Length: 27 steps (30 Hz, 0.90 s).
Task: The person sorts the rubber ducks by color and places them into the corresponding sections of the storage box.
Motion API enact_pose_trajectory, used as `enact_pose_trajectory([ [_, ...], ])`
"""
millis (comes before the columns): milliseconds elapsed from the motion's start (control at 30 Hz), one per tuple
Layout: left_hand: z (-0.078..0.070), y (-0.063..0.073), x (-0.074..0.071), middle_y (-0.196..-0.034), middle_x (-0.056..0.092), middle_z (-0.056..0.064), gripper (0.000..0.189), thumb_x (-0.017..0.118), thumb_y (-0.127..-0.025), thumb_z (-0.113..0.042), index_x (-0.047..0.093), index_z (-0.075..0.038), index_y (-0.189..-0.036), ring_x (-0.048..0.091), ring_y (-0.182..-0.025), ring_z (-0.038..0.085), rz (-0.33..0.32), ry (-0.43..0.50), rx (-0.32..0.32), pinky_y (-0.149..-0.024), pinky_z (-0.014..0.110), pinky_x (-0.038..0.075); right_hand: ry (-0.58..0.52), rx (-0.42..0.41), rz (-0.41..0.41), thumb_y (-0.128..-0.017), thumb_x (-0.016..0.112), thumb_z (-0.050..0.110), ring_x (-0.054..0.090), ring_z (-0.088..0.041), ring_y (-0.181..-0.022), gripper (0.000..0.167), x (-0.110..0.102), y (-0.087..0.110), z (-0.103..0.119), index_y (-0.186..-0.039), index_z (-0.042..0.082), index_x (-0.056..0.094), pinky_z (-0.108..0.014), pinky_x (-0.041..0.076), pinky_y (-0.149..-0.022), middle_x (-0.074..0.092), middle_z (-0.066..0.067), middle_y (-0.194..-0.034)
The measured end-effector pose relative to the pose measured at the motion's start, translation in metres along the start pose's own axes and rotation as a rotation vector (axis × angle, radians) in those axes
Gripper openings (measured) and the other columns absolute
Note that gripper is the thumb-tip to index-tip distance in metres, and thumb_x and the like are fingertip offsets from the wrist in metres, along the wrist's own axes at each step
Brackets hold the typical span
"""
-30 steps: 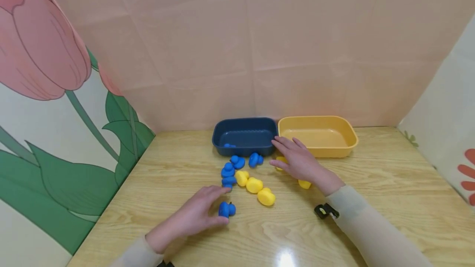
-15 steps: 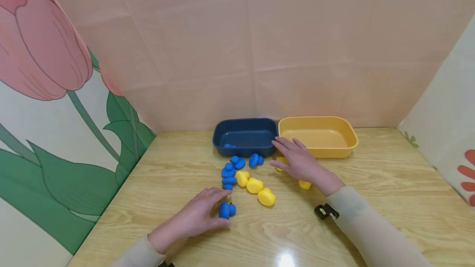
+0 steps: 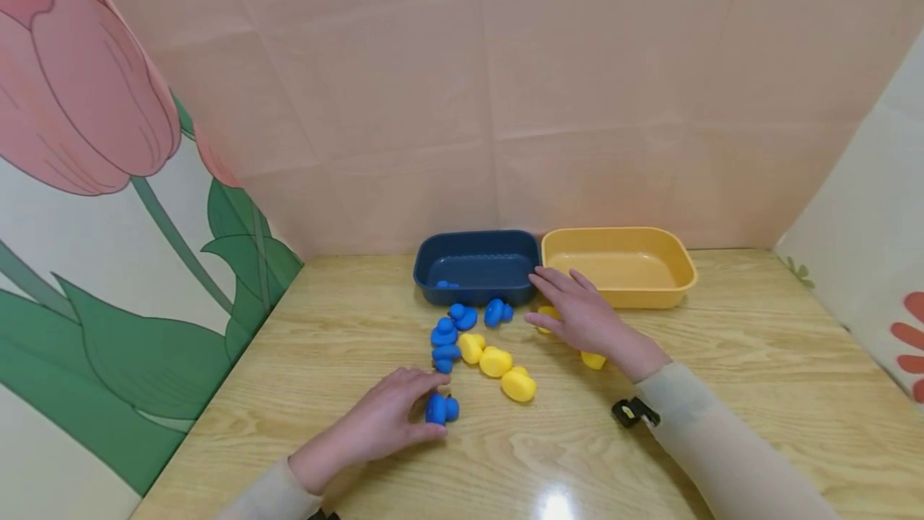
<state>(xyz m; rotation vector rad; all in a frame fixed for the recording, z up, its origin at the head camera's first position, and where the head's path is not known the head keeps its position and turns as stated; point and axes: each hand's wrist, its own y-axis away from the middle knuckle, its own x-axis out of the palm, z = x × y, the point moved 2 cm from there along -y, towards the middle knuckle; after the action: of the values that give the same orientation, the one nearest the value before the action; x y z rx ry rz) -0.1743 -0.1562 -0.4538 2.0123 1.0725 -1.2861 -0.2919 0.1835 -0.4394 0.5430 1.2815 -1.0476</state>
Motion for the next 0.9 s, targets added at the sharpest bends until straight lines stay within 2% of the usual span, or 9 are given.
enact_pose_trajectory([
  [133,-0.001,-0.001,-0.002,-0.14,0.07,-0.004,0.065,0.087,-0.097,-0.046,0.067,-0.019,-0.152,0.063,-0.125,0.016,0.006,-0.015,-0.005,-0.11,0.048,0.053,0.002,-0.007,-0.008,-0.108,0.073,0.043,0.038,-0.044,-0.158,0.077,0.0,0.0,0.0,-0.166,0.0,0.046,-0.064,0.016,-0.132,0.04,-0.023,-0.172],
  [300,-0.003,-0.004,-0.009,-0.142,0.07,-0.003,0.064,0.088,-0.097,-0.041,0.066,-0.02,-0.153,0.065,-0.126,0.019,-0.011,0.024,-0.034,-0.111,0.054,0.051,-0.007,0.004,0.002,-0.108,0.072,0.046,0.037,-0.043,-0.16,0.079,0.002,-0.001,-0.001,-0.167,0.001,0.045,-0.063,0.014,-0.133,0.038,-0.022,-0.174],
  [467,-0.003,-0.014,-0.023,-0.134,0.073,-0.001,0.056,0.089,-0.097,-0.034,0.069,-0.017,-0.147,0.068,-0.12,0.022,-0.106,0.076,-0.038,-0.106,0.054,0.052,-0.003,-0.001,-0.001,-0.108,0.072,0.046,0.037,-0.043,-0.159,0.078,0.002,-0.001,-0.002,-0.166,0.001,0.045,-0.063,0.015,-0.132,0.039,-0.023,-0.173],
  [667,-0.003,-0.031,-0.039,-0.131,0.074,0.0,0.048,0.089,-0.097,-0.033,0.072,-0.016,-0.139,0.068,-0.121,0.024,-0.241,0.116,-0.063,-0.106,0.052,0.054,-0.001,-0.011,-0.009,-0.108,0.072,0.046,0.038,-0.043,-0.159,0.078,0.001,-0.001,-0.003,-0.166,0.0,0.045,-0.063,0.015,-0.132,0.04,-0.023,-0.173],
  [900,-0.003,-0.057,-0.056,-0.132,0.073,0.004,0.048,0.088,-0.098,-0.032,0.072,-0.013,-0.139,0.066,-0.122,0.028,-0.321,0.111,-0.081,-0.107,0.053,0.054,-0.011,-0.012,-0.007,-0.108,0.073,0.045,0.038,-0.043,-0.159,0.078,0.002,-0.001,-0.002,-0.166,0.001,0.045,-0.063,0.014,-0.133,0.04,-0.022,-0.173],
])
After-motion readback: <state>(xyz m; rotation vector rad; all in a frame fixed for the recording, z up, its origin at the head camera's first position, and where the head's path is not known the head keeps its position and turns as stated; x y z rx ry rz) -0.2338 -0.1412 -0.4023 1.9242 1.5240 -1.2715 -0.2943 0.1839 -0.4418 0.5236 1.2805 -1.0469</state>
